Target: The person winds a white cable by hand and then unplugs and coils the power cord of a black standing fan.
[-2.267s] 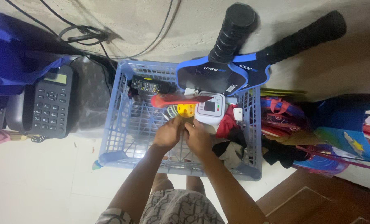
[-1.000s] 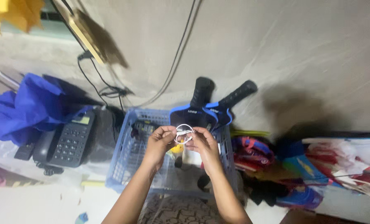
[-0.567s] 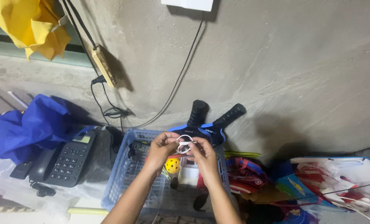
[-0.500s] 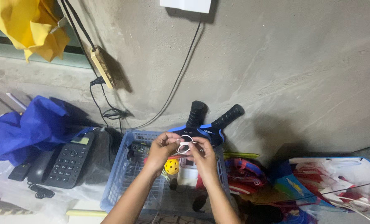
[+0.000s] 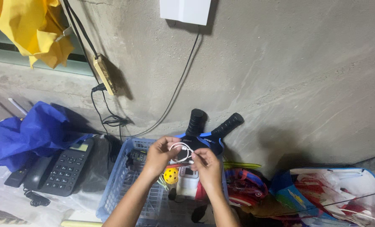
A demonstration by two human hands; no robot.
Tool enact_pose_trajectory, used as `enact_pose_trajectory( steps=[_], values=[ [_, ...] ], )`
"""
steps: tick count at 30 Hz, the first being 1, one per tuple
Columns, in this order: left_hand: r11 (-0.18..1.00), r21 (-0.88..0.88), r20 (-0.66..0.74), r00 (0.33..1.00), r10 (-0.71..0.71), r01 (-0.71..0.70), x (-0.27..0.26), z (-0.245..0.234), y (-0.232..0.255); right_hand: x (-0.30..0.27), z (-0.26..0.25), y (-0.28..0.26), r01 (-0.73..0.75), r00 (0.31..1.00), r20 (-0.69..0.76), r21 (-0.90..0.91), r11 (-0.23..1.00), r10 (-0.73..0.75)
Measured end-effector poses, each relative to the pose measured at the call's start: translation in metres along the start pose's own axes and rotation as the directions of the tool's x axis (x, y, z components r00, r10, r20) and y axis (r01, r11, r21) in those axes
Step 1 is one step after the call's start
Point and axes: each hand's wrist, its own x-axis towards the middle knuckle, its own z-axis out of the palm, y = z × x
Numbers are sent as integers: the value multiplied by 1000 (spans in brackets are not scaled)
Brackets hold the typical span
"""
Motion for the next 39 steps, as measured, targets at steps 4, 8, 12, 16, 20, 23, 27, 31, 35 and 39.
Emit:
enact_pose_trajectory(
  steps=[4, 8, 12, 16, 20, 23, 27, 31, 35, 39],
  values=[
    [993, 115, -59, 998, -1, 8, -6, 0, 5, -5, -2, -6, -39, 993, 118, 86, 996, 28],
    [994, 81, -120, 991, -62, 72, -15, 1, 15, -15, -8, -24, -251, 942, 283, 245, 937, 179],
    [989, 144, -112, 992, 52, -36, -22, 6, 15, -23, -9, -31, -209, 947, 276, 139, 968, 165],
    [994, 105, -30, 999, 11, -8, -27, 11, 16, -25, -6, -20, -98, 974, 210, 47, 994, 86],
    [955, 291, -36, 998, -45, 53, -35, 19, 25, -30, 0, -15, 114, 993, 44, -172, 978, -108],
    [935, 351, -16, 999, -41, 43, -38, 23, 27, -37, 0, -22, 221, 966, -47, -363, 905, -255],
    [951, 295, 51, 992, -114, 94, -36, 23, 17, -42, -1, -24, 224, 943, -112, -478, 849, -312],
    [973, 192, 81, 986, -142, 125, -31, 25, 3, -32, -5, -14, 50, 990, -130, -96, 994, -63],
    [982, 135, 110, 983, -150, 134, -33, 15, 3, -25, -18, -13, -159, 984, -48, 196, 968, 171],
    [970, -154, 48, 982, -184, 189, -28, 8, 12, -24, -26, -8, -242, 966, -14, 316, 917, 260]
  ],
)
